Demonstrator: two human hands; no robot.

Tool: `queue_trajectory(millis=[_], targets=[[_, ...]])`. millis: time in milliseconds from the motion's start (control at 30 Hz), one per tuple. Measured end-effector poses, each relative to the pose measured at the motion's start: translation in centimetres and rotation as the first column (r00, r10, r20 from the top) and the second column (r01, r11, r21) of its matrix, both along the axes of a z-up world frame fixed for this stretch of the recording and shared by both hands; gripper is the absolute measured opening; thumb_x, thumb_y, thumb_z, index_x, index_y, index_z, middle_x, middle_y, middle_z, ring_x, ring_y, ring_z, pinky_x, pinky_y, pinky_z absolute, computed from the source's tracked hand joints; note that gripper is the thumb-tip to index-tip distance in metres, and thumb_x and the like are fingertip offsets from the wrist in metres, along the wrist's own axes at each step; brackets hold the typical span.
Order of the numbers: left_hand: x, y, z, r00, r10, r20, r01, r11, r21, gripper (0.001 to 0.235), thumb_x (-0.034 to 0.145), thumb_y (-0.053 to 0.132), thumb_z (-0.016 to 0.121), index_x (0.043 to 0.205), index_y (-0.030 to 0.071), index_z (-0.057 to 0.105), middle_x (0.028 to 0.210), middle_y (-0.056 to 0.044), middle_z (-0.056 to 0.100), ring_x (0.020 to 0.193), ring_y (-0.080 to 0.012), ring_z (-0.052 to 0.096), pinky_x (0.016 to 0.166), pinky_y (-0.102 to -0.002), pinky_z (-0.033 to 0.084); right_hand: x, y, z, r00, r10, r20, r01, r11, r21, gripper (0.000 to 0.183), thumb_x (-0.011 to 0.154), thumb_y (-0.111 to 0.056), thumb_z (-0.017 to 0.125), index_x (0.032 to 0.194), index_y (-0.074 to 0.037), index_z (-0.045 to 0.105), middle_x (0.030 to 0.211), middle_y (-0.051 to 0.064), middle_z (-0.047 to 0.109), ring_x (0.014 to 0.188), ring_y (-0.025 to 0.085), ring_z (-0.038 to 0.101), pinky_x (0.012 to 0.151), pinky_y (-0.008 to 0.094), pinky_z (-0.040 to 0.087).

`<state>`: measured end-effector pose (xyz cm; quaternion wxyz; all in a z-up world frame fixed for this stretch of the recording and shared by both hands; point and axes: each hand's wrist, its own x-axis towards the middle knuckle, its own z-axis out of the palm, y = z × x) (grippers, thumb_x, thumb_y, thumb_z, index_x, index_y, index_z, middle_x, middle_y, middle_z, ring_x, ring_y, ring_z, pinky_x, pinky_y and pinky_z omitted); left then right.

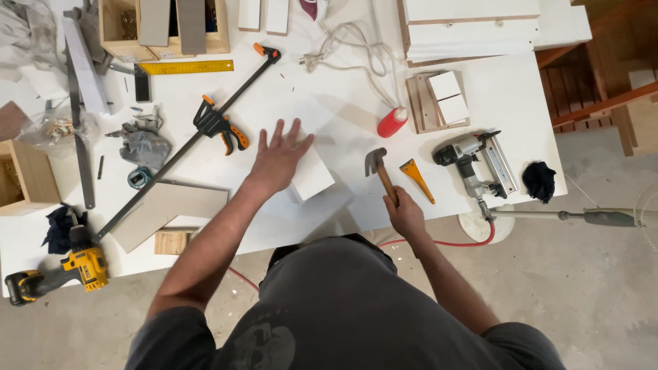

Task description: Assembling a small wooden box by fitting panels together and tapping them with a hammer

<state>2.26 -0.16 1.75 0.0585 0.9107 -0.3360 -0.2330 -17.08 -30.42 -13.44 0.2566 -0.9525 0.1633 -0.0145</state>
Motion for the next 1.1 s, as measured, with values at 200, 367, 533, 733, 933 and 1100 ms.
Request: queue_trajectory(millis=[200,367,533,733,933,1100], targets=[[-3.5,-0.6,0.0,0.879,0.470,-0.074,-0.476,0.872,-0.115,0.067,0.094,0.020,0.053,0.157,0.001,0.038,0.164,-0.036,0.018,0.125,-0.0522,0.058,0.097,-0.061,0.055,-1.7,-0.2,-7.1,0.994,-0.004,-0.105,-0.011,0.991,-0.137,0.046,0.100,-0.041,0.062,0.135,-0.013,0.054,0.104,0.012,0.066,0.091,0.031,0.074,0.075,0.041,0.062],[-2.8,-2.5,-0.2,0.911,0.398,-0.106,-0.412,0.879,-0.238,0.118,0.076,0.064,0.078,0.164,0.004,0.027,0.167,-0.035,-0.002,0.144,-0.0635,0.027,0.118,-0.068,0.032,-0.9,-0.2,-8.3,0.988,0.019,-0.152,-0.036,0.993,-0.109,0.046,0.102,-0.039,0.057,0.135,-0.006,0.052,0.107,0.015,0.060,0.100,0.038,0.070,0.086,0.045,0.059],[1.1,-1.4,-0.1,0.975,0.140,-0.171,-0.171,0.969,-0.181,0.105,0.066,0.045,0.079,0.161,0.025,0.039,0.175,-0.013,0.000,0.157,-0.0473,0.006,0.127,-0.057,0.007,-0.4,-0.2,-10.5,0.997,0.014,-0.082,-0.027,0.987,-0.156,0.045,0.100,-0.037,0.061,0.132,-0.005,0.055,0.105,0.015,0.059,0.099,0.037,0.067,0.085,0.045,0.057],[-0.1,-1.1,-2.4,0.942,0.334,0.015,-0.333,0.942,-0.047,0.105,0.072,0.035,0.073,0.165,0.020,0.028,0.165,-0.026,0.017,0.149,-0.0462,0.031,0.120,-0.055,0.026,-0.4,-0.5,-13.4,0.997,-0.033,0.070,0.046,0.981,-0.187,0.047,0.095,-0.039,0.068,0.126,-0.005,0.058,0.103,0.012,0.053,0.098,0.035,0.062,0.087,0.043,0.055],[1.3,1.3,-4.4,0.973,0.219,0.068,-0.212,0.973,-0.091,0.107,0.067,0.041,0.076,0.164,0.027,0.033,0.151,-0.021,0.043,0.137,-0.0416,0.049,0.113,-0.049,0.037,4.9,0.8,-8.8,0.966,0.044,0.254,-0.033,0.998,-0.046,0.043,0.089,-0.030,0.077,0.122,-0.006,0.060,0.100,0.008,0.052,0.099,0.030,0.060,0.091,0.038,0.050],[3.0,1.7,-2.0,0.992,0.120,0.028,-0.118,0.990,-0.081,0.109,0.065,0.026,0.077,0.164,0.032,0.032,0.157,-0.021,0.039,0.139,-0.0464,0.047,0.114,-0.054,0.038,15.0,4.0,5.8,0.861,0.320,0.396,-0.402,0.904,0.143,0.063,0.087,-0.032,0.084,0.140,-0.012,0.057,0.122,0.009,0.056,0.121,0.028,0.059,0.105,0.038,0.049]])
